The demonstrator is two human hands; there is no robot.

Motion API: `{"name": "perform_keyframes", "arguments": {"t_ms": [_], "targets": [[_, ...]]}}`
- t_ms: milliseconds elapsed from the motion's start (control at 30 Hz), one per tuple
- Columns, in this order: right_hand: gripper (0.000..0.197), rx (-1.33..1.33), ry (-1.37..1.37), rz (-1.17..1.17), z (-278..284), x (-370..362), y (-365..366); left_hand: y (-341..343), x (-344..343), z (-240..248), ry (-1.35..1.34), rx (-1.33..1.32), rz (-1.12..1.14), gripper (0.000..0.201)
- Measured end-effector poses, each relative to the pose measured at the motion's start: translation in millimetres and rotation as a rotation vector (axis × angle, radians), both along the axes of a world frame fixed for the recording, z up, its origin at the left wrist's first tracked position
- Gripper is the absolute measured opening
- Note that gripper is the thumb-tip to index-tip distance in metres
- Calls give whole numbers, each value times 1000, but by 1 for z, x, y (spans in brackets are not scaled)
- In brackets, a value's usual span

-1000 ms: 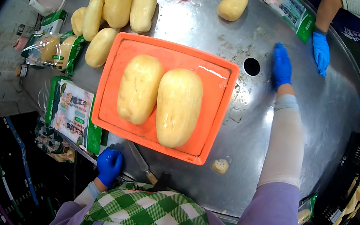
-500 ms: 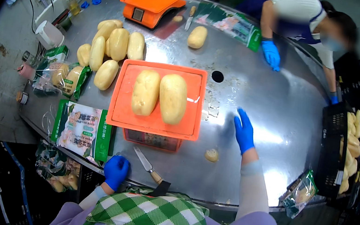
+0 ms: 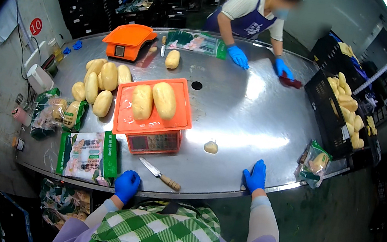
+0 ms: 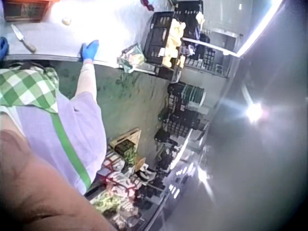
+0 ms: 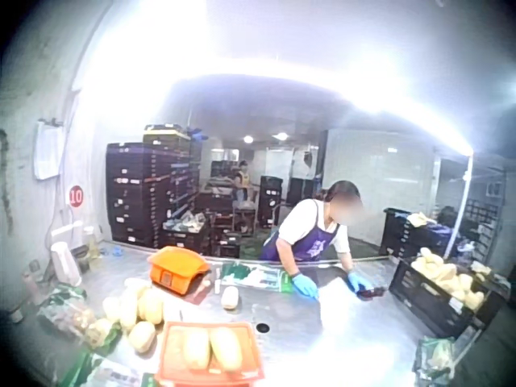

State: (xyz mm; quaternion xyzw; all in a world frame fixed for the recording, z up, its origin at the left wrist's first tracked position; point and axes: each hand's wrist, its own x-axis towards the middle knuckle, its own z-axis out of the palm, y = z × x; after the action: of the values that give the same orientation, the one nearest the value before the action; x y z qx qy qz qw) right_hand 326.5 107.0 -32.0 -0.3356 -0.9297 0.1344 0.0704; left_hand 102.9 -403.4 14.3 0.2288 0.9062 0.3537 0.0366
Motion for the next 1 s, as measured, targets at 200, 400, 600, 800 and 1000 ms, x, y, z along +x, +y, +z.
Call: {"name": "perform_keyframes", "arguments": {"t_ms": [200, 400, 600, 800, 1000], "targets": [[87, 50, -65, -72, 17, -8, -17, -3, -1, -2, 42, -37, -3, 18], [81, 50, -34, -89, 27, -9, -28, -6, 1, -8, -13, -81, 29, 18], [77, 32, 14, -102, 26, -5, -23, -3, 0, -10, -4, -100, 34, 18], [74, 56, 33, -108, 22, -6, -19, -2, -1, -9, -5, -88, 37, 19], [73, 16, 44, -119, 23, -8, -21, -5, -1, -12, 12, -61, 38, 19]]}}
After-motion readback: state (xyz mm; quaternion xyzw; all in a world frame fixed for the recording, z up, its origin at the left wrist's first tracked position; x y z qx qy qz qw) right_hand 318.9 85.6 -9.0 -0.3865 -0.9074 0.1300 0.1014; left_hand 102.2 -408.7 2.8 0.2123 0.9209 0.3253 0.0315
